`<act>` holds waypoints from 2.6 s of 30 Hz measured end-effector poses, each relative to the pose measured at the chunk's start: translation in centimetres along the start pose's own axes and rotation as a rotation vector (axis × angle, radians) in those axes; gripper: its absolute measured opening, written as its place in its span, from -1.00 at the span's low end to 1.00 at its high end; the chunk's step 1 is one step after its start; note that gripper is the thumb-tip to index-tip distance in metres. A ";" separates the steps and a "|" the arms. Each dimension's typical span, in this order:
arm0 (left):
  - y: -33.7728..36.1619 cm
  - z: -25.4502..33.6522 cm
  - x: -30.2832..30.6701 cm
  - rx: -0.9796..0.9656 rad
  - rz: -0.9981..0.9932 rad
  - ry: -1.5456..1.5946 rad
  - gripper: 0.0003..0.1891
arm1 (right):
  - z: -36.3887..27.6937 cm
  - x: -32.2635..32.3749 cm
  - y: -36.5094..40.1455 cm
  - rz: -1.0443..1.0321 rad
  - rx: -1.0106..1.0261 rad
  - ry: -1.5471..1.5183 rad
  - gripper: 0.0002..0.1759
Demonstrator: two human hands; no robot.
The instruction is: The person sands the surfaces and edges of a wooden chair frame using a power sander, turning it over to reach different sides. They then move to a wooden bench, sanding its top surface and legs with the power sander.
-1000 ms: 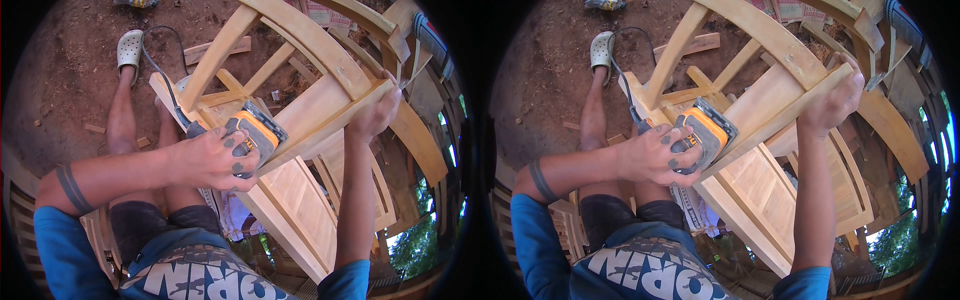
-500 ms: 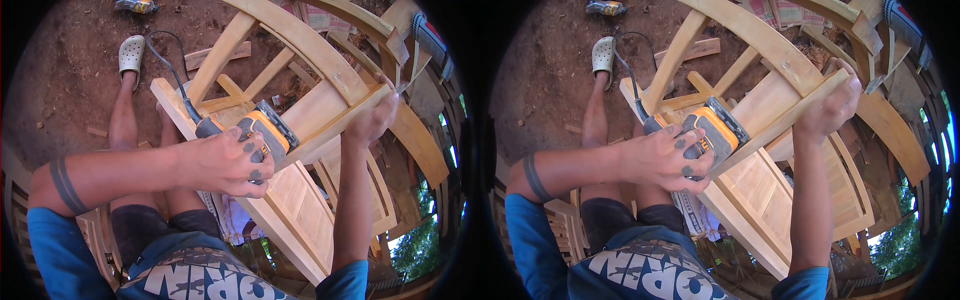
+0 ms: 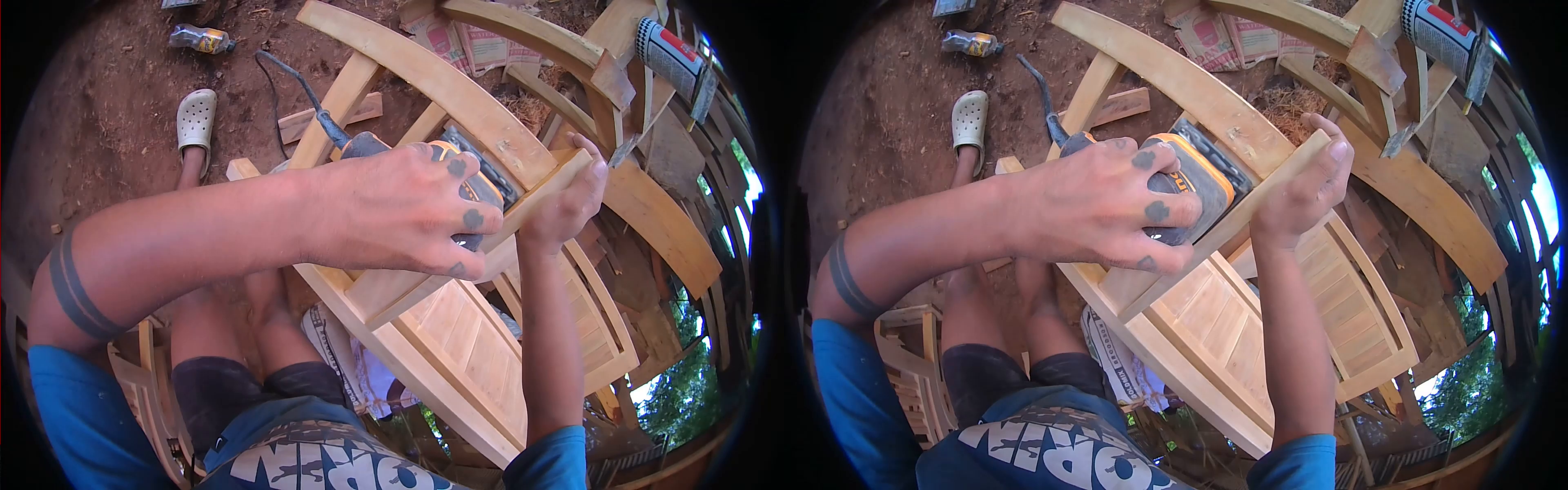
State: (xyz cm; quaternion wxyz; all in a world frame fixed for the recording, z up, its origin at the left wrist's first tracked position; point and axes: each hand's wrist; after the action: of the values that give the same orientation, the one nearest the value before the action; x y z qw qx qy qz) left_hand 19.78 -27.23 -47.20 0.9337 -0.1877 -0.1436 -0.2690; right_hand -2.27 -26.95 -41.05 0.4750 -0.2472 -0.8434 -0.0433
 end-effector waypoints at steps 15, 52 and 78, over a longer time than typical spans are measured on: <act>-0.1 -0.6 0.8 0.093 0.085 -0.011 -0.65 | 0.9 0.0 -0.2 0.007 -0.025 -0.031 -0.41; -4.4 4.7 1.1 0.256 0.157 -0.104 -0.55 | 1.1 -0.6 0.0 0.046 0.047 -0.102 -0.26; -7.3 4.3 0.8 0.452 0.216 -0.049 -0.48 | 1.4 -0.5 0.2 -0.049 -0.084 -0.325 -0.25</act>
State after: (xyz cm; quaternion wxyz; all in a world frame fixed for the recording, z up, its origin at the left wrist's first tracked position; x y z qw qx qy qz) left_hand 15.61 -31.45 -41.10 0.9714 0.0053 -0.2021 -0.1242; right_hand -3.04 -26.50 -42.20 0.3205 -0.2502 -0.9123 -0.0494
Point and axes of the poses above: each hand's wrist, its own y-axis away from the middle knuckle, its own x-axis out of the back of the hand, z = x × y, and after that the axes turned 10 degrees about z, right-handed
